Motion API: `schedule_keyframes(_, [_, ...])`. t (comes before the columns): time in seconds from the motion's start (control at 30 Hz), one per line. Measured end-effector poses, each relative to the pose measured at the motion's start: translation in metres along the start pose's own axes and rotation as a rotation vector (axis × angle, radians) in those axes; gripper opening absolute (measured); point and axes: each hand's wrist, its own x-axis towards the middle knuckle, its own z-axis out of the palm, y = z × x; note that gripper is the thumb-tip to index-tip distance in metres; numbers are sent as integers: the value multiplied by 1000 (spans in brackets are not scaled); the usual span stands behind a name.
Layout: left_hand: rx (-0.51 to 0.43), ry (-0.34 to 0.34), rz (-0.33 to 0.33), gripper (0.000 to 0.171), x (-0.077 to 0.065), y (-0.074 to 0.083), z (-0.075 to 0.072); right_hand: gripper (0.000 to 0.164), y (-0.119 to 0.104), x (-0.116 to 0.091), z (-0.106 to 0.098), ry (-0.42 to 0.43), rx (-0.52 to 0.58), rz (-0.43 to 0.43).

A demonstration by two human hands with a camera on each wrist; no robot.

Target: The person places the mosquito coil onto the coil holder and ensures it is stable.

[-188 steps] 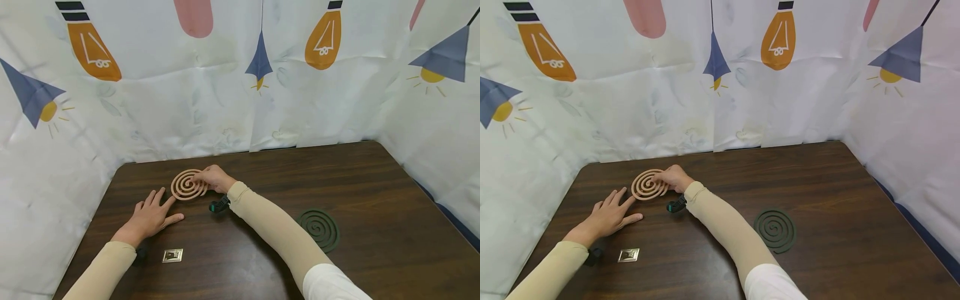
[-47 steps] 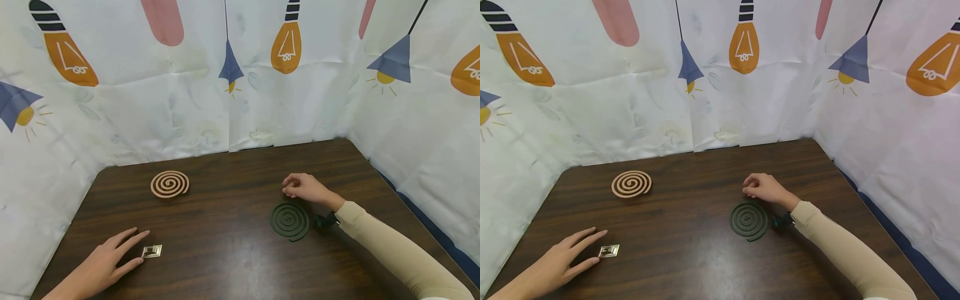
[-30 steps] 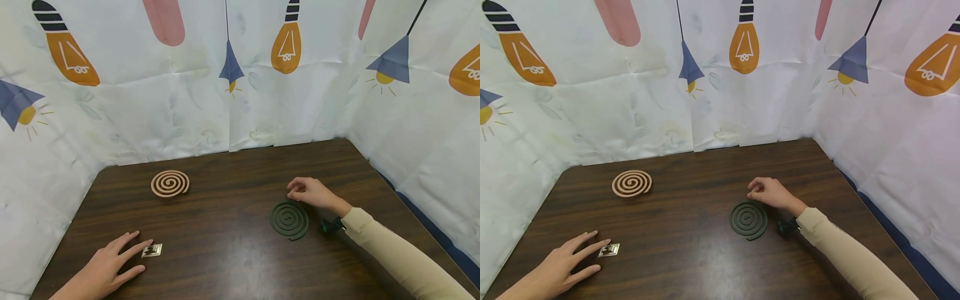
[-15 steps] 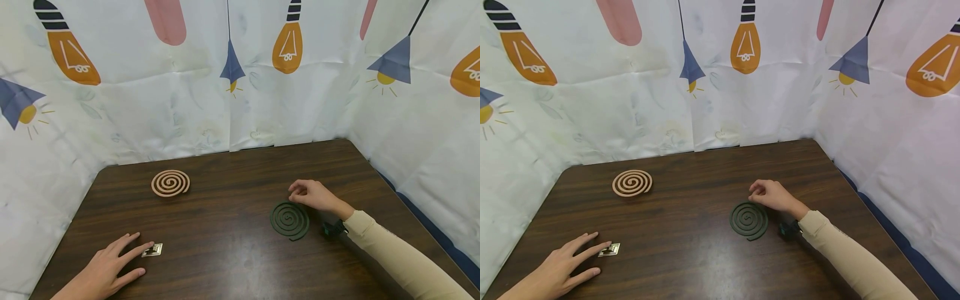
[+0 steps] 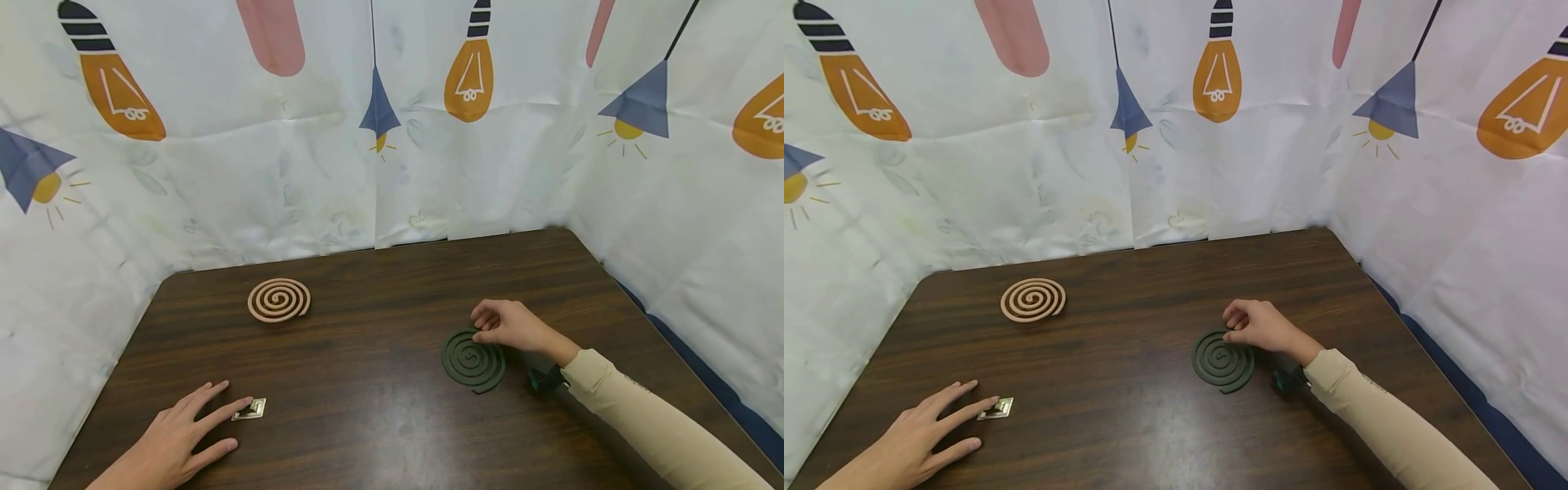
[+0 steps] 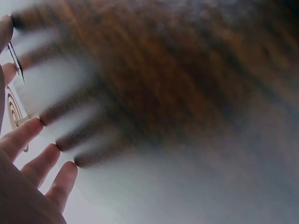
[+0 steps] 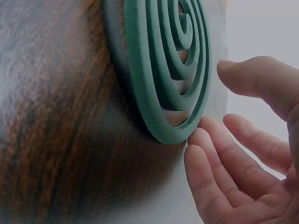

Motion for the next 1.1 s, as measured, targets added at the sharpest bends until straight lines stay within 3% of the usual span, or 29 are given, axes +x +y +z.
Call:
schedule_keyframes(0.6, [1, 2, -38, 72, 1, -1, 3, 42, -5, -2, 4, -14, -75, 29])
schedule_keyframes(0.8, [-20, -2, -32, 78, 2, 1, 0, 39, -6, -2, 4, -15, -81, 32])
schedule_keyframes(1.1, [-8, -5, -1, 69, 2, -1, 2, 38, -5, -2, 4, -11, -92, 26])
